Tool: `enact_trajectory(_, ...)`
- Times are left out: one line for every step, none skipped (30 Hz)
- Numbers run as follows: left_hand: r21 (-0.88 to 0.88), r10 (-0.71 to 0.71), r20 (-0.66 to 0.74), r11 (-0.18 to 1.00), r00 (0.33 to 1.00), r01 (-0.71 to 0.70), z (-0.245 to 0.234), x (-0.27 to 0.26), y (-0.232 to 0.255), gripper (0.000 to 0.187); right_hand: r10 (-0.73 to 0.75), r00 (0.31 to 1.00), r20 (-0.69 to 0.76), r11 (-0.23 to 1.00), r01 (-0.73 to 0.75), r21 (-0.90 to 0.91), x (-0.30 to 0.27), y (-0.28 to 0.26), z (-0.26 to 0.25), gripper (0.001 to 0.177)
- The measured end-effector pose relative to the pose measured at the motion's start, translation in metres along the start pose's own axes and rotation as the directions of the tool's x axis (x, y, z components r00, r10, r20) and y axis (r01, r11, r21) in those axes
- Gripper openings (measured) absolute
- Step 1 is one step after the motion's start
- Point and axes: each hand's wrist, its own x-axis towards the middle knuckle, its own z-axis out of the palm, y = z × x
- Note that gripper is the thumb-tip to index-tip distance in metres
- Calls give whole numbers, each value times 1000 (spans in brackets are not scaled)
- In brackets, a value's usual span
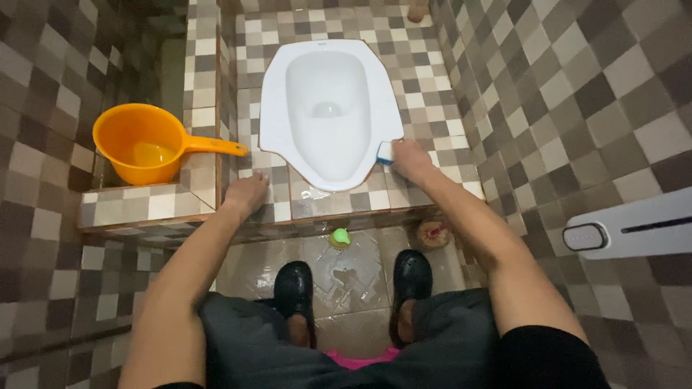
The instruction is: Cleaning a squat toilet using water from a basin, a scrub brush, and a cleaning cloth.
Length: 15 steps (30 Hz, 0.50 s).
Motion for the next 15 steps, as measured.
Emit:
enact_trajectory(-9, -7, 9, 1000, 1000, 7, 0, -1, 1, 32, -46, 999, 24, 997, 48, -64, -8, -5, 1, 31)
enact_trajectory(-15, -14, 15, 1000, 1000, 14, -3, -1, 0, 33, -91, 995, 48, 988, 97, -125, -15, -11, 2, 27)
enact_trajectory(-15, -12, 13, 1000, 1000, 12, -2, -3, 0, 33, -89, 995, 46, 988, 94, -126, -21, -16, 5, 27)
enact_trajectory(-23, 0, 4, 1000, 1000, 0, -2, -6, 1, 35, -112, 988, 110, 984, 126, -129, -28, -21, 10, 33)
enact_trajectory(-31, 13, -4, 999, 1000, -13, -1, -8, 1, 37, -134, 976, 173, 979, 158, -129, -35, -26, 14, 38)
enact_trajectory(-30, 15, -7, 999, 1000, -16, 1, -8, 1, 37, -131, 977, 171, 979, 154, -130, -38, -27, 23, 38)
enact_trajectory(-11, 19, 4, 1000, 1000, -19, 3, -8, 0, 43, -147, 971, 189, 982, 166, -90, -41, -28, 32, 41)
enact_trajectory(6, 23, 17, 1000, 1000, -23, 6, -8, -1, 49, -162, 965, 208, 983, 176, -49, -44, -29, 41, 44)
enact_trajectory(7, 26, 17, 1000, 1000, -26, 2, -15, 3, 49, -159, 965, 208, 984, 172, -48, -56, -33, 35, 44)
enact_trajectory(4, 18, 30, 1000, 999, -18, -5, -21, 6, 51, -199, 956, 214, 972, 221, -82, -65, -37, 26, 45)
enact_trajectory(0, 10, 42, 1000, 999, -10, -12, -26, 8, 52, -238, 946, 222, 956, 268, -116, -74, -41, 18, 46)
enact_trajectory(1, 11, 45, 1000, 999, -12, -11, -28, 7, 52, -237, 945, 224, 957, 267, -114, -81, -38, 16, 46)
enact_trajectory(-17, 18, 47, 1000, 999, -17, -11, -29, 7, 53, -193, 946, 258, 956, 241, -168, -88, -35, 15, 40)
enact_trajectory(-35, 22, 45, 999, 999, -21, -11, -29, 6, 55, -149, 946, 288, 950, 217, -224, -93, -32, 11, 35)
enact_trajectory(-35, 23, 44, 999, 999, -21, -8, -27, 3, 55, -148, 947, 286, 950, 217, -225, -74, -7, 31, 35)
